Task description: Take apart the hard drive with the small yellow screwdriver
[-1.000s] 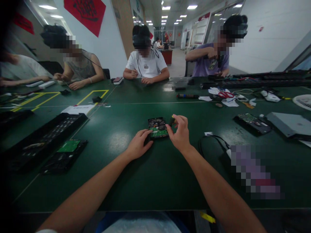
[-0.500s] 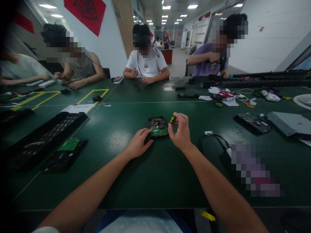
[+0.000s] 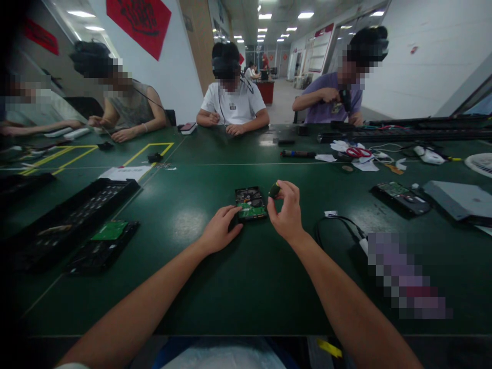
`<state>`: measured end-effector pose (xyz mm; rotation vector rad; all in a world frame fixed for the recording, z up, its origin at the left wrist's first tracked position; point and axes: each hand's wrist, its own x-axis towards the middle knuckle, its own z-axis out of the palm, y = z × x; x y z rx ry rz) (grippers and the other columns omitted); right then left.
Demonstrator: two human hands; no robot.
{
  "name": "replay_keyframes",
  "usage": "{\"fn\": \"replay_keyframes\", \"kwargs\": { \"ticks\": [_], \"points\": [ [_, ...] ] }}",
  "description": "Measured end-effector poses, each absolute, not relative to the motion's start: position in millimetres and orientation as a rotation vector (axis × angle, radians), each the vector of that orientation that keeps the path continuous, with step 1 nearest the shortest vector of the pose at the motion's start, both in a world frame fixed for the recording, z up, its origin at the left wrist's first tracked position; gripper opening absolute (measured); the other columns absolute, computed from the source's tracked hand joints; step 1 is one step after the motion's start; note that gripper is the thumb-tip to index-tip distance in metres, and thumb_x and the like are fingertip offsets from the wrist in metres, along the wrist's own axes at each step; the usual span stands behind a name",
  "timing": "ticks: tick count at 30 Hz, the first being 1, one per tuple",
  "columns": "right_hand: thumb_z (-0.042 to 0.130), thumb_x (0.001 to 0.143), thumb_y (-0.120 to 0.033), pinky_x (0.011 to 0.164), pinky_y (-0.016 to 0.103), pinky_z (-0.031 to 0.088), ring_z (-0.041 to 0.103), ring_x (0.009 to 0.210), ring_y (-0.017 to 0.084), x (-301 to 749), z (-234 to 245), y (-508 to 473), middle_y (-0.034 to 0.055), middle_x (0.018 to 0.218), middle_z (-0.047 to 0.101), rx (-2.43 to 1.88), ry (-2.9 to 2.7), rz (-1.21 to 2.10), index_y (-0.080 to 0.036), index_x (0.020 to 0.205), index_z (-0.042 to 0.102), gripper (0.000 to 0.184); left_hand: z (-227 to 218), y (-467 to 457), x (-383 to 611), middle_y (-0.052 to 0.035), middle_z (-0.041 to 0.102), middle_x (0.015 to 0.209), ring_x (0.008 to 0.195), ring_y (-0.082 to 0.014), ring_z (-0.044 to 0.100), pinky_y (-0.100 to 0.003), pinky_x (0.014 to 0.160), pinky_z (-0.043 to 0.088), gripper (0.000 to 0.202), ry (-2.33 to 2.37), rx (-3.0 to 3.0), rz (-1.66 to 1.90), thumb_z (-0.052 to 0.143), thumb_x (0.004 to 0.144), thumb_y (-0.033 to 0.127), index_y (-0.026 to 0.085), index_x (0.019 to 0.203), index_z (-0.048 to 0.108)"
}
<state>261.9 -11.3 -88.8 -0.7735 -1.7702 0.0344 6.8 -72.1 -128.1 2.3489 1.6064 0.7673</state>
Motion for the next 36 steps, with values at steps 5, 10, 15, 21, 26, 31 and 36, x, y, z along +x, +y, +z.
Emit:
{"fn": "replay_keyframes", "kwargs": {
  "ticks": [5,10,15,21,26,31,36],
  "points": [
    [0.072,0.09,-0.022,0.07,0.042,0.066,0.062,0.094,0.022,261.9,-86.8,-12.9,0.0113,0.136,0.044,-0.807,-1.748,-0.042,-0.034,0.147,0.04,0.066,-129.3,-72.0,7.0,-0.0145,0.053,0.149,0.143,-0.0325,0.047,-0.054,0.118,0.044,0.058,1.618,2.344,0.767,0.061,0.097,0.036,0.024,0.152,0.046],
    [0.066,0.093,-0.02,0.078,0.045,0.066,0.062,0.104,0.024,260.9,-87.2,-12.6,0.0141,0.142,0.041,-0.792,-1.765,0.006,-0.032,0.15,0.036,0.066,-127.9,-73.0,7.7,-0.0151,0.053,0.149,0.142,-0.0325,0.047,-0.053,0.117,0.044,0.057,1.616,2.351,0.771,0.06,0.097,0.036,0.023,0.151,0.047],
    [0.071,0.091,-0.026,0.071,0.043,0.066,0.061,0.107,0.027,260.9,-89.1,-11.8,0.0129,0.138,0.044,-0.812,-1.757,-0.023,-0.033,0.147,0.038,0.066,-128.6,-72.3,7.2,-0.0149,0.053,0.149,0.143,-0.0327,0.047,-0.053,0.117,0.045,0.058,1.619,2.347,0.764,0.061,0.097,0.037,0.024,0.152,0.046],
    [0.065,0.094,-0.021,0.076,0.044,0.066,0.061,0.111,0.027,260.4,-88.6,-13.7,0.0147,0.143,0.041,-0.807,-1.774,0.004,-0.032,0.152,0.034,0.067,-126.4,-72.4,7.2,-0.0154,0.053,0.149,0.143,-0.0326,0.047,-0.053,0.117,0.044,0.058,1.618,2.344,0.749,0.06,0.098,0.037,0.023,0.152,0.046],
    [0.07,0.092,-0.023,0.075,0.042,0.065,0.061,0.1,0.023,260.7,-89.1,-13.4,0.0121,0.138,0.044,-0.789,-1.775,-0.007,-0.033,0.15,0.037,0.068,-125.9,-72.7,7.8,-0.0155,0.053,0.148,0.142,-0.0322,0.048,-0.052,0.118,0.043,0.058,1.614,2.35,0.75,0.06,0.097,0.036,0.022,0.152,0.046],
    [0.068,0.094,-0.022,0.08,0.044,0.065,0.061,0.102,0.023,260.8,-89.8,-12.0,0.0128,0.139,0.042,-0.772,-1.771,0.03,-0.033,0.153,0.036,0.068,-128.3,-72.2,7.8,-0.0149,0.053,0.148,0.142,-0.032,0.047,-0.051,0.119,0.043,0.058,1.628,2.355,0.745,0.06,0.097,0.037,0.022,0.152,0.047],
    [0.07,0.093,-0.024,0.079,0.045,0.066,0.062,0.099,0.024,262.3,-88.9,-12.1,0.0109,0.132,0.048,-0.776,-1.802,0.038,-0.035,0.152,0.039,0.066,-127.2,-72.5,7.5,-0.0153,0.053,0.148,0.142,-0.0322,0.047,-0.051,0.119,0.043,0.058,1.623,2.353,0.74,0.06,0.098,0.037,0.022,0.152,0.047]
  ]
}}
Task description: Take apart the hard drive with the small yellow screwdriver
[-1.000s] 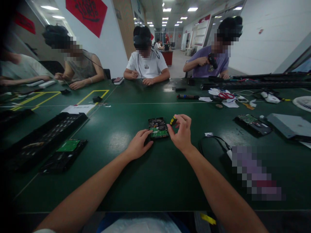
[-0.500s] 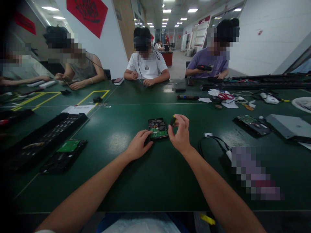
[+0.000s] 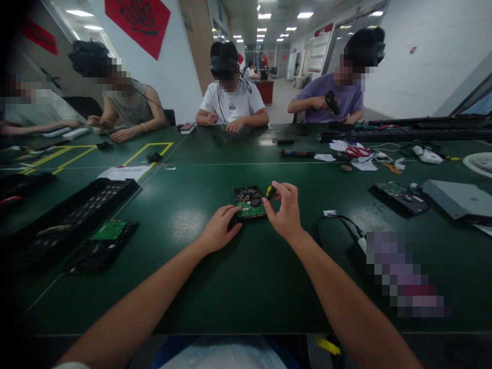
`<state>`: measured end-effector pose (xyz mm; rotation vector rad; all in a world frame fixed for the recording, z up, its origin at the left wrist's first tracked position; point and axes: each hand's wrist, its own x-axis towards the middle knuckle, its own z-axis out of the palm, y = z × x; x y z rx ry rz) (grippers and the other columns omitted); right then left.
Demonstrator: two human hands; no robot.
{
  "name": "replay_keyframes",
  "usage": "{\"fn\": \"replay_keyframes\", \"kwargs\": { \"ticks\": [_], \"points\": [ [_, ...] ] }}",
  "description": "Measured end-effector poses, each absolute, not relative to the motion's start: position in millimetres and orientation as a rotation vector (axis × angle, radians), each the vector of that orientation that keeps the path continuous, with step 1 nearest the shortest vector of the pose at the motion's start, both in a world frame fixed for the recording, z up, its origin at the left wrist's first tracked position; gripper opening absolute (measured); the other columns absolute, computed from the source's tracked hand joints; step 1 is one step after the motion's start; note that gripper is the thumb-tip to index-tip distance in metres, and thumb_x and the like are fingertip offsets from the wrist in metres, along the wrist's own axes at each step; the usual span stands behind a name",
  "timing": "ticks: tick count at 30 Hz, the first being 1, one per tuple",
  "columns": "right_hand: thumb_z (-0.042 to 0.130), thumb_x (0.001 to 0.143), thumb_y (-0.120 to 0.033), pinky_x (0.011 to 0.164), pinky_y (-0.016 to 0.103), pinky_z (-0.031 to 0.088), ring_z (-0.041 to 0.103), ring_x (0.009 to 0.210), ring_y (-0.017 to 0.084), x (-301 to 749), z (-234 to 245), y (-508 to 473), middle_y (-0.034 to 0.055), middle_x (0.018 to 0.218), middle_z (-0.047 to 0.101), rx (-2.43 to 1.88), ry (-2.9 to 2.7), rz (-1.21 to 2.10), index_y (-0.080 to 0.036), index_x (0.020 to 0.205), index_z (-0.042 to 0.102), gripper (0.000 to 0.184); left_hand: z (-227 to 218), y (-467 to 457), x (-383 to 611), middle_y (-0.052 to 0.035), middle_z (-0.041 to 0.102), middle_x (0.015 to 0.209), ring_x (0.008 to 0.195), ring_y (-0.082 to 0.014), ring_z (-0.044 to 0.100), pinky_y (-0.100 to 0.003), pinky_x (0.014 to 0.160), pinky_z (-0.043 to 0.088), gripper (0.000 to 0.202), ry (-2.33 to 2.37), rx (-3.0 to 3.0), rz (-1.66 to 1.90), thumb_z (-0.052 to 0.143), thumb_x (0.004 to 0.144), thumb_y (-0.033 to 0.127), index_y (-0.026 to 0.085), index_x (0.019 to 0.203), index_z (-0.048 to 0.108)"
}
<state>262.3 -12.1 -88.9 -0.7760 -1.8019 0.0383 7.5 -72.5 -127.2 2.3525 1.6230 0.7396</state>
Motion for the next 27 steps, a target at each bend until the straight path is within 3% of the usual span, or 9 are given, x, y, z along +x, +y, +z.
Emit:
{"fn": "replay_keyframes", "kwargs": {
  "ticks": [4,12,21,27],
  "points": [
    [0.064,0.096,-0.022,0.083,0.046,0.065,0.064,0.103,0.024,261.6,-87.0,-13.0,0.012,0.135,0.049,-0.766,-1.817,0.056,-0.034,0.153,0.039,0.063,-127.1,-72.4,7.3,-0.015,0.053,0.148,0.142,-0.0322,0.048,-0.052,0.118,0.043,0.057,1.623,2.356,0.747,0.06,0.098,0.036,0.023,0.152,0.047],
    [0.071,0.094,-0.027,0.073,0.042,0.065,0.062,0.097,0.023,264.4,-87.2,-10.5,0.0103,0.128,0.052,-0.799,-1.77,-0.021,-0.034,0.15,0.042,0.064,-124.7,-73.2,7.7,-0.0154,0.053,0.148,0.141,-0.0319,0.048,-0.051,0.118,0.044,0.057,1.611,2.351,0.751,0.06,0.098,0.036,0.022,0.151,0.047],
    [0.061,0.099,-0.022,0.096,0.051,0.063,0.072,0.107,0.025,261.2,-92.4,-11.1,0.0135,0.144,0.056,-0.78,-1.816,0.104,-0.03,0.157,0.031,0.066,-126.7,-73.0,7.8,-0.0153,0.054,0.147,0.141,-0.0321,0.048,-0.052,0.117,0.044,0.056,1.617,2.353,0.772,0.061,0.097,0.036,0.023,0.15,0.048],
    [0.069,0.096,-0.029,0.087,0.05,0.065,0.072,0.097,0.026,264.4,-96.0,-9.4,0.0125,0.136,0.062,-0.863,-1.79,0.041,-0.03,0.154,0.038,0.066,-126.6,-72.7,7.5,-0.0153,0.054,0.148,0.141,-0.032,0.048,-0.052,0.118,0.044,0.057,1.61,2.358,0.757,0.061,0.097,0.036,0.022,0.151,0.047]
  ]
}}
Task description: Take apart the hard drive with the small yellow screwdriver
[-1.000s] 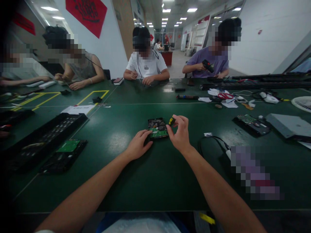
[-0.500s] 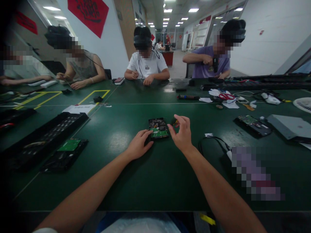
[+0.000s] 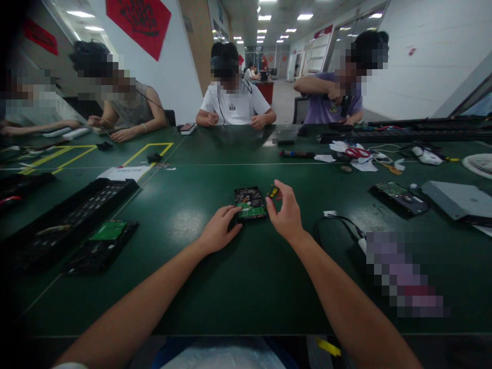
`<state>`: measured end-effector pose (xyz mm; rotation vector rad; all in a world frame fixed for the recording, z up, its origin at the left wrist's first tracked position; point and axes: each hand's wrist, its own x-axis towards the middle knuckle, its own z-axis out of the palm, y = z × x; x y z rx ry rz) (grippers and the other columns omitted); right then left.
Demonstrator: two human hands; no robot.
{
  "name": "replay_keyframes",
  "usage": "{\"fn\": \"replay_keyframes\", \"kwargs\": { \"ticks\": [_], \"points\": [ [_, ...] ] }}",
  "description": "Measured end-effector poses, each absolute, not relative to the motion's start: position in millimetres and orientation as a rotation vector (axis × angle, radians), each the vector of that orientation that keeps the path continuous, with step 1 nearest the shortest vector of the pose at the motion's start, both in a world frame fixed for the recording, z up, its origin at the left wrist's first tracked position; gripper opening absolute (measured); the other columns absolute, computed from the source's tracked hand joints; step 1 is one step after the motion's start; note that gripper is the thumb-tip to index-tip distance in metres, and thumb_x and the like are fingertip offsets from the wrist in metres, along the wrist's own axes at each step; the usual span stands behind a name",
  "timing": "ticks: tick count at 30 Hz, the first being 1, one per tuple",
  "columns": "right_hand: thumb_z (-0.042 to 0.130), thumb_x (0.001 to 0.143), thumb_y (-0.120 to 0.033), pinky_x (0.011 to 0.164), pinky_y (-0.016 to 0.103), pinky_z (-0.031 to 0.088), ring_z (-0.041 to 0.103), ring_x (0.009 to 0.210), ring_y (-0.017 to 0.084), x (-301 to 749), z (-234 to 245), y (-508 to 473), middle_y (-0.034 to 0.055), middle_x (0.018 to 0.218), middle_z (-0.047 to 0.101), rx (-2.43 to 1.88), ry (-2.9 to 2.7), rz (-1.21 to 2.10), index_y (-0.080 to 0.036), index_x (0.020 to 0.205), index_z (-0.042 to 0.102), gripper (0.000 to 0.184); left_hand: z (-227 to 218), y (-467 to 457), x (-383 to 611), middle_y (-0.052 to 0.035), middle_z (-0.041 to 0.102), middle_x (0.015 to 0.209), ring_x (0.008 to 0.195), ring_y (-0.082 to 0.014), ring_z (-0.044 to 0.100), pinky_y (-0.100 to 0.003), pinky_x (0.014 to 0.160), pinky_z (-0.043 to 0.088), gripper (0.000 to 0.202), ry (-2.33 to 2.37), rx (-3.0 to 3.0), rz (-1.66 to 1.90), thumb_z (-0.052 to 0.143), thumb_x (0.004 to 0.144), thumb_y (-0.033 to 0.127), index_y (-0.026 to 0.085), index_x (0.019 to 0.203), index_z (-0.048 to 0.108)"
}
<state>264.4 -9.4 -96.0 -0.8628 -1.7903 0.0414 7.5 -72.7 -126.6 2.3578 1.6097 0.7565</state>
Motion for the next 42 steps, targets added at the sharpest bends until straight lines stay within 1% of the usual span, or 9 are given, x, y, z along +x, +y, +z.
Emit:
{"fn": "replay_keyframes", "kwargs": {
  "ticks": [3,7,10,17,24,29,34,38,42],
  "points": [
    [0.07,0.096,-0.032,0.089,0.05,0.064,0.071,0.1,0.027,265.3,-95.2,-10.3,0.0117,0.136,0.062,-0.879,-1.805,0.005,-0.031,0.154,0.039,0.066,-126.8,-72.7,7.4,-0.0144,0.053,0.149,0.142,-0.032,0.048,-0.052,0.118,0.044,0.057,1.615,2.356,0.76,0.06,0.098,0.037,0.023,0.151,0.047],
    [0.057,0.103,-0.031,0.102,0.054,0.059,0.069,0.116,0.028,264.3,-94.6,-11.8,0.0116,0.142,0.062,-0.86,-1.859,0.142,-0.031,0.16,0.03,0.063,-127.1,-72.7,7.4,-0.0149,0.053,0.148,0.141,-0.0316,0.048,-0.051,0.118,0.044,0.057,1.615,2.358,0.755,0.06,0.097,0.037,0.022,0.151,0.047],
    [0.051,0.106,-0.031,0.106,0.055,0.057,0.069,0.118,0.027,263.4,-95.6,-11.8,0.0103,0.141,0.064,-0.864,-1.872,0.199,-0.033,0.161,0.027,0.061,-127.9,-72.3,7.0,-0.0146,0.054,0.148,0.141,-0.0316,0.048,-0.052,0.118,0.043,0.058,1.612,2.36,0.759,0.061,0.097,0.037,0.023,0.152,0.046],
    [0.061,0.102,-0.041,0.097,0.056,0.061,0.07,0.11,0.03,263.2,-94.8,-11.0,0.0126,0.148,0.058,-0.885,-1.869,0.038,-0.032,0.159,0.034,0.065,-129.7,-71.9,6.8,-0.014,0.053,0.148,0.142,-0.0319,0.048,-0.054,0.118,0.043,0.057,1.596,2.36,0.774,0.06,0.098,0.036,0.025,0.152,0.046],
    [0.05,0.106,-0.034,0.108,0.057,0.057,0.069,0.121,0.028,264.6,-94.7,-10.9,0.0114,0.156,0.053,-0.887,-1.899,0.17,-0.034,0.166,0.018,0.068,-132.8,-69.6,6.0,-0.0143,0.054,0.147,0.141,-0.0315,0.048,-0.052,0.117,0.044,0.058,1.599,2.371,0.767,0.061,0.097,0.036,0.024,0.152,0.046],
    [0.057,0.104,-0.038,0.107,0.057,0.056,0.063,0.131,0.032,265.1,-97.8,-9.6,0.0112,0.162,0.046,-0.897,-1.894,0.09,-0.034,0.165,0.021,0.072,-132.6,-70.6,6.3,-0.0142,0.055,0.146,0.14,-0.0307,0.049,-0.052,0.118,0.044,0.056,1.588,2.386,0.783,0.059,0.098,0.036,0.023,0.151,0.046],
    [0.06,0.102,-0.041,0.104,0.056,0.058,0.068,0.12,0.03,266.4,-97.1,-9.5,0.0107,0.16,0.048,-0.907,-1.907,0.076,-0.036,0.165,0.022,0.073,-133.4,-70.7,6.4,-0.014,0.054,0.147,0.142,-0.0311,0.048,-0.052,0.118,0.043,0.058,1.589,2.386,0.777,0.059,0.098,0.037,0.025,0.153,0.045],
    [0.053,0.105,-0.036,0.106,0.054,0.058,0.069,0.119,0.028,266.6,-94.8,-11.5,0.0113,0.16,0.048,-0.908,-1.912,0.159,-0.035,0.166,0.015,0.072,-134.7,-69.7,6.1,-0.0145,0.053,0.148,0.142,-0.0313,0.048,-0.052,0.118,0.043,0.057,1.603,2.382,0.769,0.059,0.099,0.037,0.024,0.153,0.045],
    [0.053,0.105,-0.037,0.102,0.052,0.06,0.073,0.112,0.027,265.9,-94.7,-12.3,0.012,0.148,0.059,-0.906,-1.883,0.188,-0.033,0.165,0.018,0.07,-134.8,-69.4,6.2,-0.0143,0.054,0.147,0.142,-0.0315,0.048,-0.053,0.118,0.044,0.058,1.6,2.38,0.762,0.059,0.098,0.038,0.025,0.153,0.045]
  ]
}}
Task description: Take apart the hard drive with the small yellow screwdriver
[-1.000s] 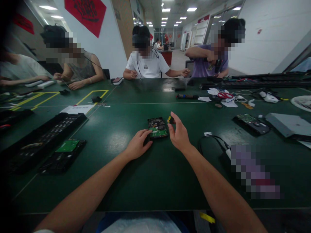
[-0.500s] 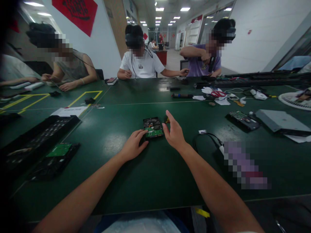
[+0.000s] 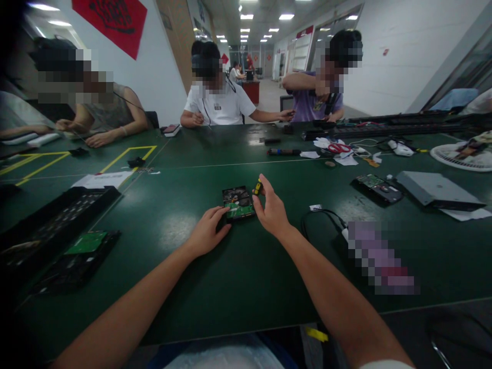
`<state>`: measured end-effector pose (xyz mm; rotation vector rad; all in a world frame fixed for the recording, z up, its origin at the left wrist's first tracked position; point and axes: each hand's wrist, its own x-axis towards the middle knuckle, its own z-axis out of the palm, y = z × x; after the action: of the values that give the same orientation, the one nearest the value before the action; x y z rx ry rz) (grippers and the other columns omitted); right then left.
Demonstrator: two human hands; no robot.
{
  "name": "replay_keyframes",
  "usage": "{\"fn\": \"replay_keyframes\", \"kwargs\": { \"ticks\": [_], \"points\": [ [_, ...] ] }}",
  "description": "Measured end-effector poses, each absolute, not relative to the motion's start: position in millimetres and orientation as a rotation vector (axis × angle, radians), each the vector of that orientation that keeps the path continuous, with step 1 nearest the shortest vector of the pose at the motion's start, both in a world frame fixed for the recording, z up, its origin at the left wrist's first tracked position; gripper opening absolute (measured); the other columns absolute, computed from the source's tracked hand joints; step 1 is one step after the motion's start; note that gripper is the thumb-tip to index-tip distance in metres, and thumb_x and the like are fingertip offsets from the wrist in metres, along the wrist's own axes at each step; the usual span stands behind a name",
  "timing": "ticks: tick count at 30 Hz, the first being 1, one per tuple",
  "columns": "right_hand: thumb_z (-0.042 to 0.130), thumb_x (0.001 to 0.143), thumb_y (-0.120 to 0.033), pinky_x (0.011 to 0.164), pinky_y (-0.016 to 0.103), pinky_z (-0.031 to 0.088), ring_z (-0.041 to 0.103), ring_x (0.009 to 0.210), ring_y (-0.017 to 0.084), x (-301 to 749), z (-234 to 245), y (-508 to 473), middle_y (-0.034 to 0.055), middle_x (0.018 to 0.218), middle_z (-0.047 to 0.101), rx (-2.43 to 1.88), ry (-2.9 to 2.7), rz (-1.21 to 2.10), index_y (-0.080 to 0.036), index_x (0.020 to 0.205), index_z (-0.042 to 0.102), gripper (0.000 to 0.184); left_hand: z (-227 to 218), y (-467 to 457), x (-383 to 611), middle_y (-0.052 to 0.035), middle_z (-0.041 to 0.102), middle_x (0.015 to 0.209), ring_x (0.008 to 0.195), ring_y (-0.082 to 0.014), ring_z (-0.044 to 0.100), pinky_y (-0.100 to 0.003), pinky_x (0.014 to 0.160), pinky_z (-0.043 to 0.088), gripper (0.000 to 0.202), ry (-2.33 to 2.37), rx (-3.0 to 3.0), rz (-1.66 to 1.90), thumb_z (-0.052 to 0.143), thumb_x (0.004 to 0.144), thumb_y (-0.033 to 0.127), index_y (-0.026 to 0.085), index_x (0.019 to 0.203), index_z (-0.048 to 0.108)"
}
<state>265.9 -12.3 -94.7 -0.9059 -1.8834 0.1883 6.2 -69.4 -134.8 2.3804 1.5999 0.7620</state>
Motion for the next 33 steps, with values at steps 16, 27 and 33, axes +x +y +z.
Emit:
{"fn": "replay_keyframes", "kwargs": {
  "ticks": [16,27,33],
  "points": [
    [0.054,0.105,-0.038,0.095,0.05,0.063,0.076,0.098,0.024,265.0,-102.1,-7.6,0.0095,0.126,0.071,-0.861,-1.865,0.294,-0.033,0.163,0.024,0.066,-133.0,-69.9,6.0,-0.0132,0.055,0.146,0.141,-0.0312,0.049,-0.054,0.117,0.044,0.057,1.587,2.374,0.779,0.061,0.097,0.035,0.026,0.152,0.046],
    [0.052,0.107,-0.033,0.097,0.052,0.064,0.077,0.101,0.024,262.6,-97.7,-11.4,0.0116,0.13,0.069,-0.808,-1.849,0.362,-0.03,0.163,0.018,0.065,-128.5,-71.9,7.1,-0.0138,0.054,0.147,0.14,-0.0317,0.05,-0.054,0.116,0.045,0.056,1.588,2.373,0.775,0.061,0.097,0.036,0.025,0.151,0.047],
    [0.062,0.101,-0.037,0.09,0.049,0.067,0.077,0.099,0.026,262.2,-102.9,-8.5,0.0153,0.147,0.058,-0.85,-1.838,0.217,-0.031,0.16,0.026,0.069,-128.2,-71.8,6.7,-0.0144,0.054,0.147,0.141,-0.0312,0.049,-0.052,0.118,0.044,0.056,1.588,2.373,0.76,0.06,0.098,0.035,0.024,0.151,0.046]
  ]
}}
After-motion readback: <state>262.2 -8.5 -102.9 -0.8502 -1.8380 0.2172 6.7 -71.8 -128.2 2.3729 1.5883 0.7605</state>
